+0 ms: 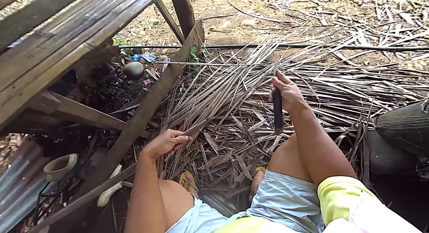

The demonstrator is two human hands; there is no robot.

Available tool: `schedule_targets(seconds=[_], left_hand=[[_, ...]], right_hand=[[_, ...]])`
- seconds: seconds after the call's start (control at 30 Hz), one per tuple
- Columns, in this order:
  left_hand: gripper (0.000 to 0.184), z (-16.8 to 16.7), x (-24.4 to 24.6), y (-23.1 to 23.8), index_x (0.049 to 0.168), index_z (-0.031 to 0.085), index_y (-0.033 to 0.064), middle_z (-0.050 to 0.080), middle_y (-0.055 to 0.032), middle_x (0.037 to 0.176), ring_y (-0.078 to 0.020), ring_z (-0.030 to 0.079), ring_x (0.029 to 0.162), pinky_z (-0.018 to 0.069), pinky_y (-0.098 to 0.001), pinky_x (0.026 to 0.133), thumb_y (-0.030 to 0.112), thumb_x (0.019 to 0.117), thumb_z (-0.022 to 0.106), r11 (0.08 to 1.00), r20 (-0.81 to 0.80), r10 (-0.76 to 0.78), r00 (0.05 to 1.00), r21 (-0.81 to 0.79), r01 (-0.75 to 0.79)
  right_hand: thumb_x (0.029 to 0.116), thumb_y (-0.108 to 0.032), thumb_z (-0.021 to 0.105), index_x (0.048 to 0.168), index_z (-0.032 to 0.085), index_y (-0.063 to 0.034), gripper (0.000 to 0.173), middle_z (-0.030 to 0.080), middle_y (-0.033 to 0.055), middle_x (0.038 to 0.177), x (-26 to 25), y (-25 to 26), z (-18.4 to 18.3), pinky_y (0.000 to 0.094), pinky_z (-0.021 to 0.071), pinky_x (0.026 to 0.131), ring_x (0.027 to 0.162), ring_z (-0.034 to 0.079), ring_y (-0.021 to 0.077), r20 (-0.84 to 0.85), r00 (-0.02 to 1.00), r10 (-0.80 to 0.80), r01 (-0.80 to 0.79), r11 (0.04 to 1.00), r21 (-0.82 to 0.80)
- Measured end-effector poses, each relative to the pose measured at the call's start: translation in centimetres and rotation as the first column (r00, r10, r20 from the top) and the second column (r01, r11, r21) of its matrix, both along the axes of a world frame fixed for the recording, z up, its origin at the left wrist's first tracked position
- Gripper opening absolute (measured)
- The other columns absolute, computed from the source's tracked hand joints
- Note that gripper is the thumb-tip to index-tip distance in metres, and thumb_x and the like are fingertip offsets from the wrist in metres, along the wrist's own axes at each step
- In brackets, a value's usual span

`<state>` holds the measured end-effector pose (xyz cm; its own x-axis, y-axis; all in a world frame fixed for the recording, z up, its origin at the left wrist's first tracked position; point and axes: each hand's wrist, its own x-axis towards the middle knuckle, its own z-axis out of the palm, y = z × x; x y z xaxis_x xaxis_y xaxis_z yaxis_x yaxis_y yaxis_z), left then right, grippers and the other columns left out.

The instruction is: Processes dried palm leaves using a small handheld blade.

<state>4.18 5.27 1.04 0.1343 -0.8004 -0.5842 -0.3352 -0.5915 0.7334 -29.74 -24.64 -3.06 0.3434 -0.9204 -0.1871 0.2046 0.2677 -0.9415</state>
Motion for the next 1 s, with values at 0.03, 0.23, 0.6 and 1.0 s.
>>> schedule_targets(seconds=[0.03, 0.23, 0.6, 1.0], left_hand=[[0.025, 0.1, 0.1, 0.2, 0.111, 0.075, 0.0071, 0.052, 0.0014, 0.059, -0.0033, 0.046, 0.045, 0.0392, -0.0156, 0.043, 0.02, 0.1086, 0.054, 1.0, 0.011, 0.023, 1.0, -0.019, -0.022], [0.028, 0.4, -0.7, -1.4, 0.109, 0.073, 0.0054, 0.053, -0.0007, 0.062, -0.0064, 0.045, 0.048, 0.0391, -0.021, 0.046, 0.027, 0.108, 0.055, 0.999, 0.172, -0.016, 0.985, -0.047, 0.025], [0.031, 0.8, 0.4, -1.7, 0.106, 0.065, -0.0002, 0.051, -0.0038, 0.065, -0.0109, 0.048, 0.051, 0.0445, -0.0262, 0.051, 0.027, 0.1102, 0.051, 0.964, 0.271, 0.245, 0.931, -0.167, -0.205], [0.034, -0.1, -2.6, -5.6, 0.136, 0.058, 0.0005, 0.068, -0.0109, 0.089, -0.0135, 0.063, 0.07, 0.055, -0.0296, 0.069, 0.017, 0.1069, 0.058, 0.989, 0.14, -0.045, 0.989, -0.136, 0.064]], right_hand=[[0.109, -0.024, 0.051, 0.153, 0.044, -0.0218, 0.044, 0.055, -0.0037, 0.078, -0.8, -0.4, 0.0, 0.0243, 0.051, 0.046, 0.052, 0.054, 0.0079, -0.002, 0.998, -0.057, 0.057, 0.998, -0.007], [0.1097, -0.027, 0.05, 0.135, 0.051, -0.013, 0.029, 0.053, -0.0043, 0.07, -1.1, -0.1, 0.7, 0.0246, 0.0512, 0.043, 0.045, 0.052, 0.0077, -0.067, 0.93, -0.362, 0.358, 0.932, -0.064], [0.1124, -0.03, 0.036, 0.113, 0.061, -0.0128, 0.03, 0.054, -0.0106, 0.062, 0.1, 2.6, 2.5, 0.0203, 0.0495, 0.048, 0.048, 0.052, 0.0023, -0.09, 0.995, -0.044, 0.035, 0.994, -0.104], [0.1124, -0.023, 0.032, 0.145, 0.05, -0.0143, 0.038, 0.051, -0.0043, 0.066, 9.5, 6.7, 0.7, 0.0217, 0.0483, 0.043, 0.046, 0.05, 0.0061, 0.202, 0.849, 0.489, -0.495, 0.868, -0.021]])
